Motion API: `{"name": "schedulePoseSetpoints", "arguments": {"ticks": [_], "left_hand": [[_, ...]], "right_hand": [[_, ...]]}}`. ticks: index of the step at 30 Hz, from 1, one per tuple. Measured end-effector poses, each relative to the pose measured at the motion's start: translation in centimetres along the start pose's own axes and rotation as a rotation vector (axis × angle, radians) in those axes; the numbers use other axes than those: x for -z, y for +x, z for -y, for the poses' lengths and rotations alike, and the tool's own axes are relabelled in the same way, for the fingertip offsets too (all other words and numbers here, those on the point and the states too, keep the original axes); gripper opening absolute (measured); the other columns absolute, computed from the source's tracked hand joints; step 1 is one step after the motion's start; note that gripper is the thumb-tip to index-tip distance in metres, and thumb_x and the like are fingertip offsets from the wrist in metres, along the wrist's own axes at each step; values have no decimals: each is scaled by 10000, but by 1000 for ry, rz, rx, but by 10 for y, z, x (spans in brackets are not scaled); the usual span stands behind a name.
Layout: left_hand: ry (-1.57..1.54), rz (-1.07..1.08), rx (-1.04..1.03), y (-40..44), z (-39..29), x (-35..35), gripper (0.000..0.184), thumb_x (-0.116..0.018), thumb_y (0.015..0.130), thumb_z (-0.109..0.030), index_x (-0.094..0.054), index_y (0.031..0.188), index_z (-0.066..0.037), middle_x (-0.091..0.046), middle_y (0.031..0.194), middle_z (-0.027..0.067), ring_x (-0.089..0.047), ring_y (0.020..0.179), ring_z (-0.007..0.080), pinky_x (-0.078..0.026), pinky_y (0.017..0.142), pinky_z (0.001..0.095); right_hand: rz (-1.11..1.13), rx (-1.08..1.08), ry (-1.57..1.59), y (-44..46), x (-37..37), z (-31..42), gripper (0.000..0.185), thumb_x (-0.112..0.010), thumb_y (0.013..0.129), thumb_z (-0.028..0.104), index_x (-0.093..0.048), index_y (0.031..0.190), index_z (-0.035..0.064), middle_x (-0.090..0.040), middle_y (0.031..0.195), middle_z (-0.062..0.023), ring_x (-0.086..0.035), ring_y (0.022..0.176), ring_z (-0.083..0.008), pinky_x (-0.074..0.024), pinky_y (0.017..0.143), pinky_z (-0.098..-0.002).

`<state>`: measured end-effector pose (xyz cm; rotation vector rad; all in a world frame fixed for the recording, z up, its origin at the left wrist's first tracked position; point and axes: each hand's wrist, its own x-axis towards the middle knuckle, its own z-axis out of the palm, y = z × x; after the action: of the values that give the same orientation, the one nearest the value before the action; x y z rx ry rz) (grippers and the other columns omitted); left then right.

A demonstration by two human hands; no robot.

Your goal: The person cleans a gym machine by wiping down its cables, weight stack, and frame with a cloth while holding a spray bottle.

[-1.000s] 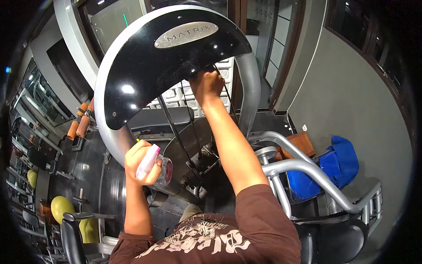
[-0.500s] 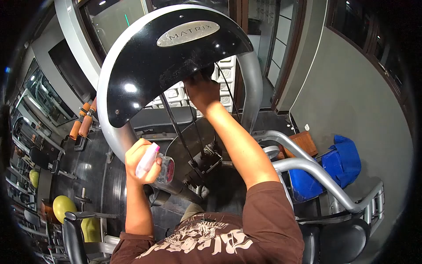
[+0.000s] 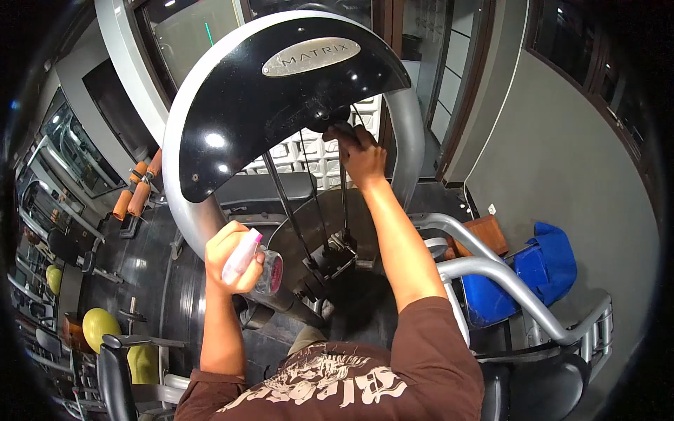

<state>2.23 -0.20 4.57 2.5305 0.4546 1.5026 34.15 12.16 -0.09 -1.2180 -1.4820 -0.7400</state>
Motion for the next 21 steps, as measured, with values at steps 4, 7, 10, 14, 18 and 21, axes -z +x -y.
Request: {"name": "schedulePoseSetpoints", "arguments": {"ticks": [4,7,10,14,18,21], "left_hand": [[1,-13,-5,0,3,-1,258,-704,605,-27,-683,857,25,-611,714,119,-600,601,272,-499,549,350],[4,-17,-11,0,1,-2,263,-705,601,-32,-683,857,25,-612,708,118,-601,603,272,-500,547,352],[16,-22,-28,-1,3,-2,270,-706,598,-36,-684,860,27,-616,706,116,-602,604,273,-500,544,353],[26,-22,-32,0,4,-2,274,-705,598,-39,-685,863,29,-622,709,115,-603,607,271,-500,543,353],[22,-1,-30,-1,4,-1,270,-705,601,-40,-685,861,28,-625,717,117,-604,611,271,-502,547,353],[6,-8,-50,-2,7,1,270,-705,601,-38,-686,861,29,-625,723,120,-604,612,272,-502,553,351]], "right_hand": [[-156,-125,108,15,-4,4,309,-712,845,40,-728,1116,188,-726,1020,-132,-722,851,-346,-599,715,-427],[-258,-110,167,30,-3,5,242,-708,865,44,-703,1106,67,-733,969,-173,-732,843,-350,-589,721,-397],[-273,-237,340,27,-13,9,172,-710,892,63,-699,1061,28,-740,988,-174,-746,859,-317,-589,730,-372],[-293,-271,325,-1,-32,9,231,-683,898,38,-693,1128,65,-729,1052,-197,-732,945,-351,-594,745,-377],[2,-393,248,-30,-24,18,264,-665,921,83,-700,1179,127,-722,1038,-178,-716,896,-356,-589,759,-379],[-78,-395,403,-61,-37,18,234,-681,926,96,-699,1159,85,-729,1040,-164,-716,934,-341,-573,818,-382]]}}
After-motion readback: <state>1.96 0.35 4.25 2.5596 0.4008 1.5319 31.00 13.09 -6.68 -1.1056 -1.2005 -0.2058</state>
